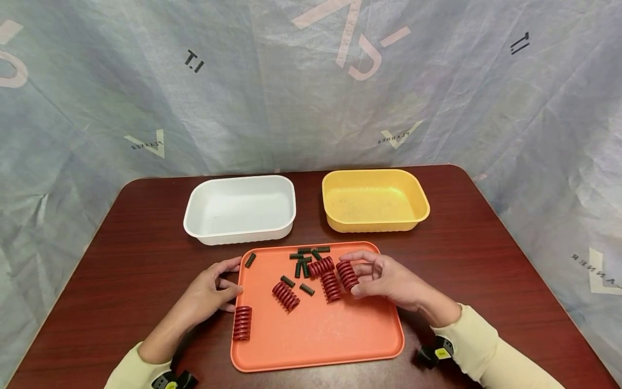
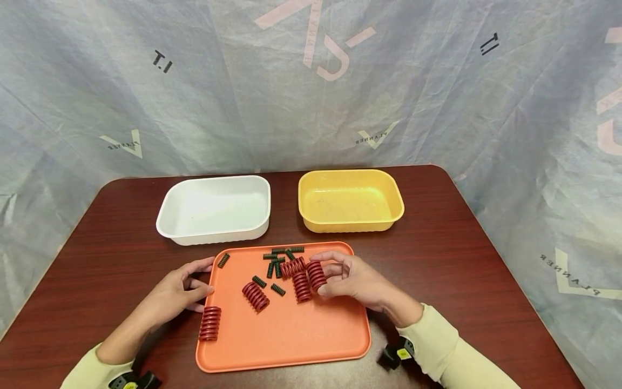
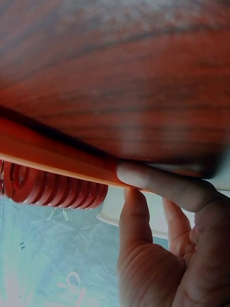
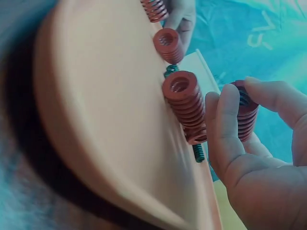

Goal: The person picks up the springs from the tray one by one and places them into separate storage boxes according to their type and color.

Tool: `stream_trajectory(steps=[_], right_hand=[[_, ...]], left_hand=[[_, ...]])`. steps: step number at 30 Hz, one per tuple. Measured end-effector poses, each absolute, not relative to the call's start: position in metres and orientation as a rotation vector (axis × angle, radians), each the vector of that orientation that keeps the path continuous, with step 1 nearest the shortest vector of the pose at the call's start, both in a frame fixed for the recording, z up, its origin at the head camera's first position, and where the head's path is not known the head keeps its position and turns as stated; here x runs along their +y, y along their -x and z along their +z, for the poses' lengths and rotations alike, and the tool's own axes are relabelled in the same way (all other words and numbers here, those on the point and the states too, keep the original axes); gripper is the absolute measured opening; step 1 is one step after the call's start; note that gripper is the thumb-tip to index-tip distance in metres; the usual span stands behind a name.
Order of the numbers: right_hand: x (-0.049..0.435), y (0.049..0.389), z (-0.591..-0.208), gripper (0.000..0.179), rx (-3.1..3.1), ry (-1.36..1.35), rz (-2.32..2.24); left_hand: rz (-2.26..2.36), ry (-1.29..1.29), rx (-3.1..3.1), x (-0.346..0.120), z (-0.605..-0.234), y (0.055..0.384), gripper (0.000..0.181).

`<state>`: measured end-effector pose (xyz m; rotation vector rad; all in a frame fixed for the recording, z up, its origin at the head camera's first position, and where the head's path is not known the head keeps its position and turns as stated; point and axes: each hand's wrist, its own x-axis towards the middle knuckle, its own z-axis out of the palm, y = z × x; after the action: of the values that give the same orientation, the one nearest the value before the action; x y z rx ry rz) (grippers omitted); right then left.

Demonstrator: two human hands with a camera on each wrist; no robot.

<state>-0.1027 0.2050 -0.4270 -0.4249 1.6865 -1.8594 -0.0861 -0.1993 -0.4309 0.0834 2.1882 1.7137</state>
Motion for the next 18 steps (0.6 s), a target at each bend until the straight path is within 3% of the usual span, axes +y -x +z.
stream_trajectory(steps=[18], right_hand=[[0.212,0.131,-0.389,0.059,1.593,0.418,-1.960]], left_hand=[[1.721,-0.068,2.186,-0.199,-0.430,0.085,0.067]])
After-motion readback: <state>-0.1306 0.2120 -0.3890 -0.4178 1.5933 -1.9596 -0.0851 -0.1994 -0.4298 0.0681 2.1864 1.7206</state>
